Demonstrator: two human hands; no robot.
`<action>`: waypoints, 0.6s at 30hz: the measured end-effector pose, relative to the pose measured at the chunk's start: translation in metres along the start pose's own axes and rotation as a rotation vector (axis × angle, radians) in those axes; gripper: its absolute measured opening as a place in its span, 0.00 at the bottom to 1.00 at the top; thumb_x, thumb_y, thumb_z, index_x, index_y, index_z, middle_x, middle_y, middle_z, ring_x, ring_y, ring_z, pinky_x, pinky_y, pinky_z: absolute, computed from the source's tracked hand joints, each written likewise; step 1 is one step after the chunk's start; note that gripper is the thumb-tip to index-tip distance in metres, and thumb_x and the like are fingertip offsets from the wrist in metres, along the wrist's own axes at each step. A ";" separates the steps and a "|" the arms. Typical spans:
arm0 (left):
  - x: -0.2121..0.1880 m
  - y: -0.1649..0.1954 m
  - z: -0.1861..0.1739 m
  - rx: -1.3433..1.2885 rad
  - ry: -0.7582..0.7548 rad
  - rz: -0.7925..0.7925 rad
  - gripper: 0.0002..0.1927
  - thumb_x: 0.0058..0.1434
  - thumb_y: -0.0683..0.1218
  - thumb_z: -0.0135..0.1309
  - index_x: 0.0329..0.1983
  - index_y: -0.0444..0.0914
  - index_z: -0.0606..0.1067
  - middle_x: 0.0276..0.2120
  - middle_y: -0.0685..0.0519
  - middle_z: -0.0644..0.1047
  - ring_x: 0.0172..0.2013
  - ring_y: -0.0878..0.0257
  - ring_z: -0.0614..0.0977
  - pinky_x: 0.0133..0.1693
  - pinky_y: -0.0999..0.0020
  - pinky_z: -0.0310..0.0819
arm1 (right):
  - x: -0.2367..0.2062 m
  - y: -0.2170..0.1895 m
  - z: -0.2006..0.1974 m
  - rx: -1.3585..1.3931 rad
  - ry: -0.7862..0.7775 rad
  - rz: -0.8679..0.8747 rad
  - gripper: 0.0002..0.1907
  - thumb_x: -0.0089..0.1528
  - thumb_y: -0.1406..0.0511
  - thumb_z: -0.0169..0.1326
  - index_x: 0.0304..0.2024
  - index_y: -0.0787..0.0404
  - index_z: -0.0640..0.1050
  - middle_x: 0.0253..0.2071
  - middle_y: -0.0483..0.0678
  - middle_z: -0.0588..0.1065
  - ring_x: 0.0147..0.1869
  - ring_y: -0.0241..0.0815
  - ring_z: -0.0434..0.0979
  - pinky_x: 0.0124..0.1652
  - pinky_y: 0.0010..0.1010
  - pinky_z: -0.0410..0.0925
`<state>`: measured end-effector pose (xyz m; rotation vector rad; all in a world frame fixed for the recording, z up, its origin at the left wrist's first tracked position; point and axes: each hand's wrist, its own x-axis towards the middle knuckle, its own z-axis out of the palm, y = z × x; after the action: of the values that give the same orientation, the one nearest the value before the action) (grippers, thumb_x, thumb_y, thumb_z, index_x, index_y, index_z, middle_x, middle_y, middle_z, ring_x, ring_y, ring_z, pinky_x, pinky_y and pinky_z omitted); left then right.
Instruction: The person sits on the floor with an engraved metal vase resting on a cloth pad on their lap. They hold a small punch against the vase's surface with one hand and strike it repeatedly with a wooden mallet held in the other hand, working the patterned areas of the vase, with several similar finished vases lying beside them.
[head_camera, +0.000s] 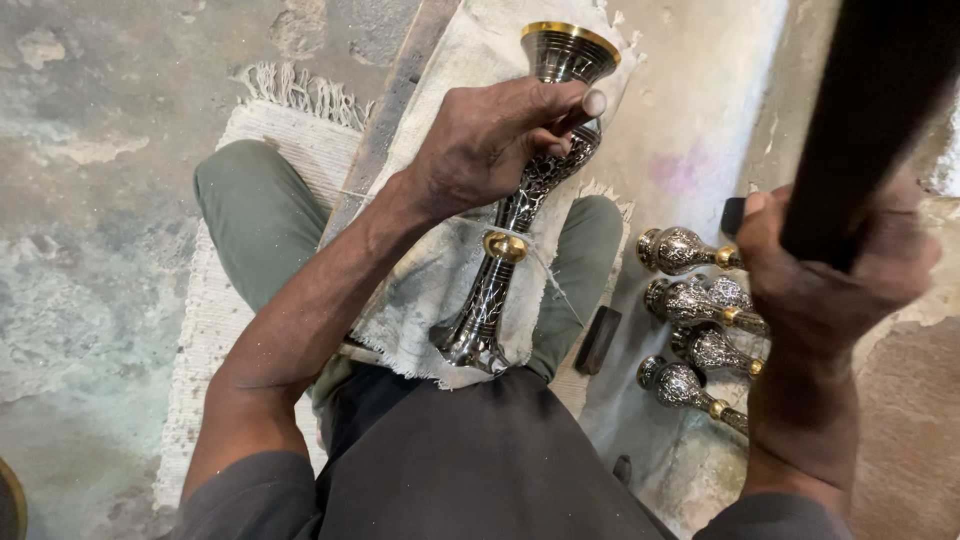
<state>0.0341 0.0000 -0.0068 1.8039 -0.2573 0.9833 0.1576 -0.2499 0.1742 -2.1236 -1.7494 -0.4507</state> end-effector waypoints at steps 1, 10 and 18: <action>-0.001 0.000 -0.001 0.010 -0.002 -0.012 0.27 0.70 0.29 0.55 0.67 0.44 0.69 0.47 0.52 0.81 0.46 0.64 0.87 0.48 0.74 0.87 | -0.002 -0.001 -0.001 -0.026 -0.103 0.046 0.20 0.67 0.73 0.64 0.62 0.66 0.77 0.36 0.53 0.79 0.34 0.39 0.79 0.36 0.29 0.75; -0.002 0.001 -0.004 -0.051 -0.012 -0.030 0.27 0.69 0.28 0.54 0.66 0.41 0.70 0.50 0.52 0.81 0.46 0.64 0.87 0.50 0.73 0.90 | -0.013 0.001 0.001 -0.066 -0.159 0.133 0.20 0.68 0.70 0.62 0.62 0.64 0.78 0.30 0.51 0.78 0.27 0.38 0.77 0.28 0.29 0.71; 0.000 0.007 -0.008 -0.077 0.001 0.029 0.23 0.70 0.29 0.54 0.66 0.38 0.70 0.52 0.47 0.81 0.48 0.61 0.86 0.52 0.72 0.88 | -0.008 -0.013 0.009 -0.245 0.006 0.184 0.26 0.60 0.67 0.68 0.58 0.74 0.78 0.27 0.62 0.74 0.26 0.49 0.75 0.27 0.37 0.70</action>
<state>0.0261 0.0041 -0.0011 1.7343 -0.3171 0.9820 0.1432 -0.2503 0.1637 -2.4215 -1.5434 -0.6472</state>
